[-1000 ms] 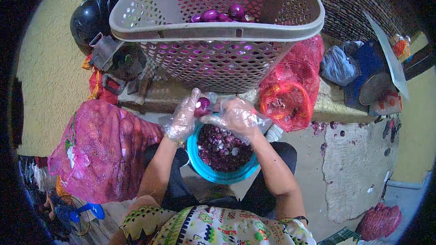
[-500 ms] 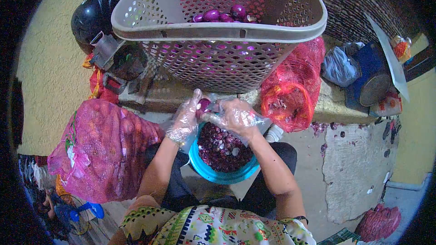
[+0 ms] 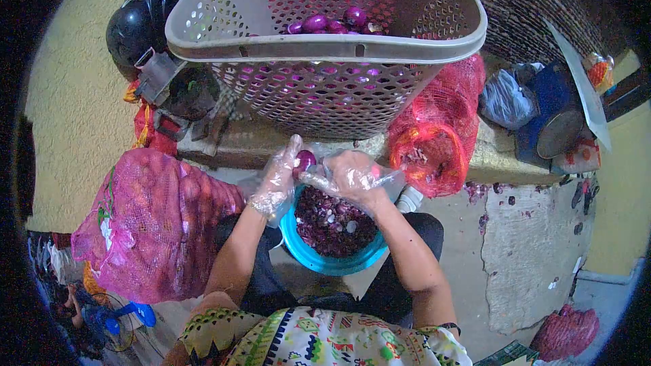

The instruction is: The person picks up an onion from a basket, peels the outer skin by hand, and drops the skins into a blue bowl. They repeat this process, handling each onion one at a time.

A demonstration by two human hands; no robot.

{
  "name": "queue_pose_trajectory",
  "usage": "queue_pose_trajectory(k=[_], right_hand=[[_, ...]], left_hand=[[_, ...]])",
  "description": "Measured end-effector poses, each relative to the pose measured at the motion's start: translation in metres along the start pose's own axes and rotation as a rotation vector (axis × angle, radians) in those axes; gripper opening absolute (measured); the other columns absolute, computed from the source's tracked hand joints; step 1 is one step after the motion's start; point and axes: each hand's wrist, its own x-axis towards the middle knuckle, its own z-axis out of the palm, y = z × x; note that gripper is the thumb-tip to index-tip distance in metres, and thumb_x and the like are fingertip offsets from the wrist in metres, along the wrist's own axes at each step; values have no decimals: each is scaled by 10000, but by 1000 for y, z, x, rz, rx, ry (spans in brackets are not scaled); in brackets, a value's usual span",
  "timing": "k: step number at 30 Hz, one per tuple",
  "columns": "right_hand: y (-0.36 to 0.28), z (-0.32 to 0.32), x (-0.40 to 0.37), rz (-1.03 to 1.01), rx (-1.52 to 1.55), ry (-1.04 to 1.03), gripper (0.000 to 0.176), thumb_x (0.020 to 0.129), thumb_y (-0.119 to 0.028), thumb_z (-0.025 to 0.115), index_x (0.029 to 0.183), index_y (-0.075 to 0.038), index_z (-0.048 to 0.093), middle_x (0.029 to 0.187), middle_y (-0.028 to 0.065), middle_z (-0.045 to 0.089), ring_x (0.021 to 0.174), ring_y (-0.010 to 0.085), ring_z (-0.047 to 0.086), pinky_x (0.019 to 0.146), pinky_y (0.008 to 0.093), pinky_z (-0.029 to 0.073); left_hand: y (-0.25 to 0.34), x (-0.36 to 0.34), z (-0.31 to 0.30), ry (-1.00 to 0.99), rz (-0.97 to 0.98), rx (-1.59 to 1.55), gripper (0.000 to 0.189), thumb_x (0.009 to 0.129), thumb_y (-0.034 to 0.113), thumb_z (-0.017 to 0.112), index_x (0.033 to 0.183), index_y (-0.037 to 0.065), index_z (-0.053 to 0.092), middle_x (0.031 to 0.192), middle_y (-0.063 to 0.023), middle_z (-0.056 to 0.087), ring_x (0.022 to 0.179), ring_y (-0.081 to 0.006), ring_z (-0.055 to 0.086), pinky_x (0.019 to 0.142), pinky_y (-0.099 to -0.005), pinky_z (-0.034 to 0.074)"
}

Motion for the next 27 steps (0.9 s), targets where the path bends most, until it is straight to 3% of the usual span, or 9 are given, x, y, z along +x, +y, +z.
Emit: queue_pose_trajectory(k=[4,6,7,11,13,16,23,27], right_hand=[[2,-2,2,-80,-121,-65,647,886,-664,616,698,-51,703,641,205,647,640,394,672,627,505,526],[-6,0,0,-96,-131,-76,659,884,-674,608,690,-52,700,642,203,650,635,391,672,626,504,526],[-9,1,-1,-112,-141,-89,671,882,-685,600,681,-52,698,644,202,652,630,388,672,625,503,526],[-12,-7,-1,-71,-80,-88,642,838,-681,662,703,-54,696,656,185,662,657,380,681,642,494,529],[-15,-12,-1,23,32,32,605,777,-663,738,790,-59,701,690,163,680,693,370,691,665,483,536],[-15,-10,1,22,114,127,658,772,-740,677,915,-101,743,746,147,712,714,337,712,660,458,542],[-15,-6,2,53,-17,113,599,768,-654,749,931,-79,711,755,148,704,737,359,701,677,467,540],[-11,-2,2,28,7,89,543,836,-617,706,873,-76,726,731,171,691,714,372,697,671,483,538]], left_hand=[[-14,14,-10,-2,-7,112,599,984,639,531,1078,64,667,917,-47,671,796,-128,631,749,-329,536],[-15,15,-10,200,-19,211,609,986,639,526,1123,57,642,940,-62,666,802,-140,629,741,-343,542],[13,-3,2,165,-52,177,720,967,695,491,1121,16,671,1012,-116,671,914,-176,656,887,-359,510],[17,-9,10,169,-104,-88,702,962,676,526,1141,10,661,1034,-119,680,906,-183,664,851,-343,530],[11,-5,3,86,-88,-129,543,1005,572,544,1091,45,646,989,-79,680,892,-160,659,734,-348,566],[7,-5,3,7,-12,-194,501,1011,540,554,1064,54,658,1004,-78,690,914,-166,675,751,-338,573],[3,1,4,-7,-37,-274,505,1001,537,571,1076,46,662,1066,-99,706,944,-198,700,798,-336,575],[14,-9,8,-66,2,-241,508,997,531,584,1085,37,662,1074,-100,707,939,-197,695,800,-328,575]])
